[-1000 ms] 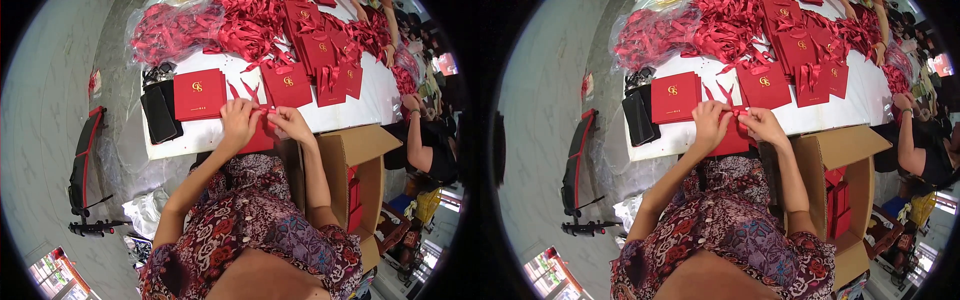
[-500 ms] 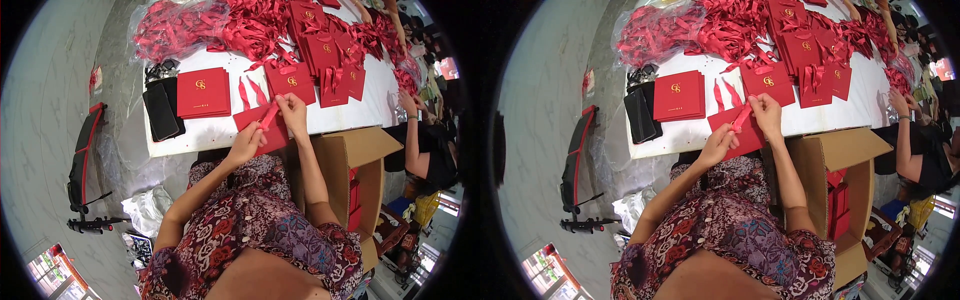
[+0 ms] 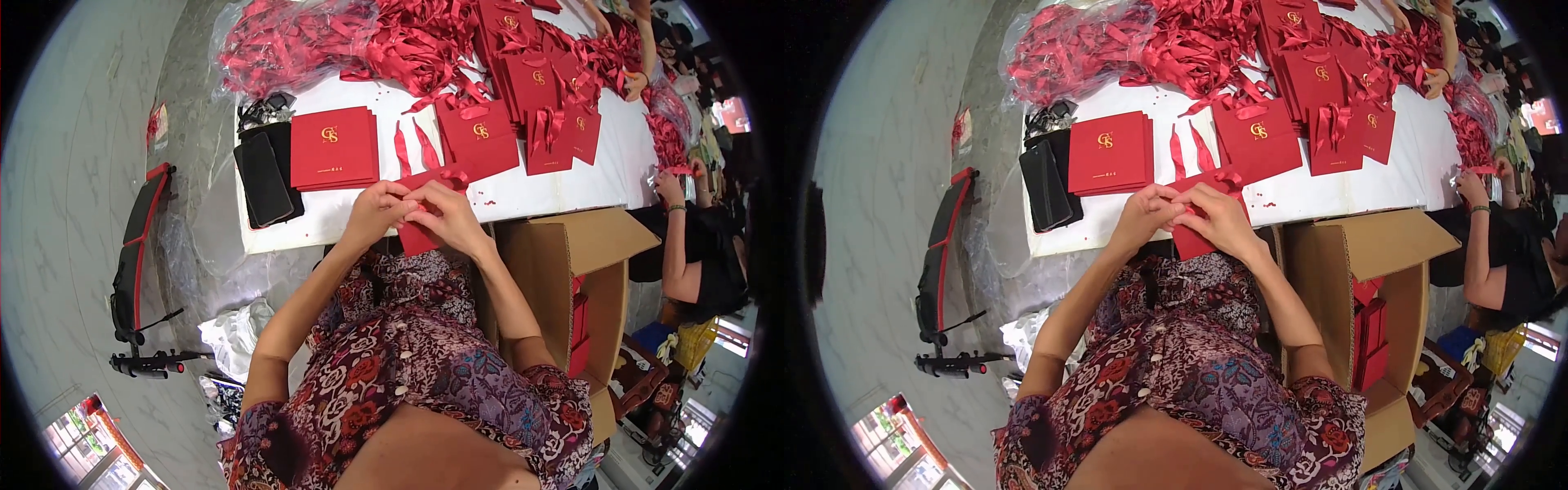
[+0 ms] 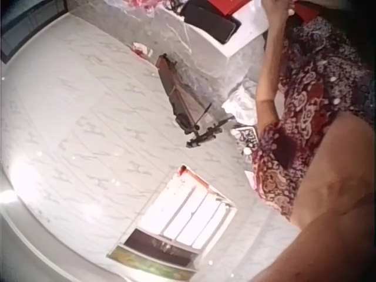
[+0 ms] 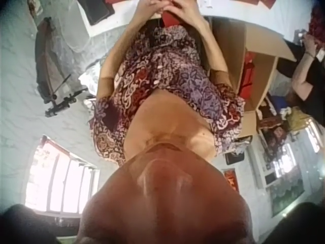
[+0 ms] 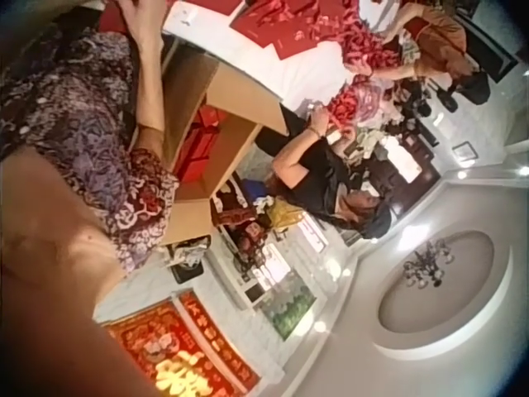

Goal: Tying red ribbons onto red gift bags.

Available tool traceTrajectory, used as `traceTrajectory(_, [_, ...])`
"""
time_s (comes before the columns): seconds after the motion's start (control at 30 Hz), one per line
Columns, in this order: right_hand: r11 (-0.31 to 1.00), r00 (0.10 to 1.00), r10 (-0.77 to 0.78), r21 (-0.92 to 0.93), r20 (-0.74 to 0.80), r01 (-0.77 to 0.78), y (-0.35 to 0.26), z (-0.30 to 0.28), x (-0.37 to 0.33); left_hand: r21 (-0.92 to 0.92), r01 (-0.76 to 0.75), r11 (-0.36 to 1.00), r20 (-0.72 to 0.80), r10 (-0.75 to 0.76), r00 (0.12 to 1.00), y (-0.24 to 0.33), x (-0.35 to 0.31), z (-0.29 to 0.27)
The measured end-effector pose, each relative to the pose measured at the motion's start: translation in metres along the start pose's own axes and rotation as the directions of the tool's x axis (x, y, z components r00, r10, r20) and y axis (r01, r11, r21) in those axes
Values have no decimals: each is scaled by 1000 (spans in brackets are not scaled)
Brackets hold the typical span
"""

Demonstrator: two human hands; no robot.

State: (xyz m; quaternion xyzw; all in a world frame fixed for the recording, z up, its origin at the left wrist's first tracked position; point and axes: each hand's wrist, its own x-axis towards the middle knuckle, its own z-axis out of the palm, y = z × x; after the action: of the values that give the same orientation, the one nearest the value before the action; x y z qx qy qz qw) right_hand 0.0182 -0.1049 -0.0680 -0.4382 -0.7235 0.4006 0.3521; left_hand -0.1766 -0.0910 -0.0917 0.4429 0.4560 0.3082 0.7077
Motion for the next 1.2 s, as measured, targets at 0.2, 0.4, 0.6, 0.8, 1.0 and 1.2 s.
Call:
traceTrajectory(0.2, [991, 990, 66, -105, -123, -79, 12, 3, 1, 572, -148, 807, -120, 261, 958, -1, -7, 0])
traceTrajectory(0.4, [944, 967, 107, -282, -230, -171, 22, 13, 2, 883, -96, 459, -102, 388, 916, -13, -5, 17])
traceTrajectory(0.6, [935, 940, 135, -273, -314, -225, 25, 22, 4, 891, -145, 429, -92, 485, 870, -9, -3, 24])
traceTrajectory(0.8, [941, 914, 130, -244, -383, -236, 24, 32, 3, 888, -224, 402, -38, 550, 834, -14, 5, 19])
traceTrajectory(1.0, [914, 925, -65, -394, -373, -95, 23, 40, -1, 832, -314, 457, -26, 598, 801, -11, 7, 17])
traceTrajectory(1.2, [939, 964, 48, -318, -263, -133, 19, 28, 4, 730, -414, 543, -4, 609, 793, -12, 14, 7])
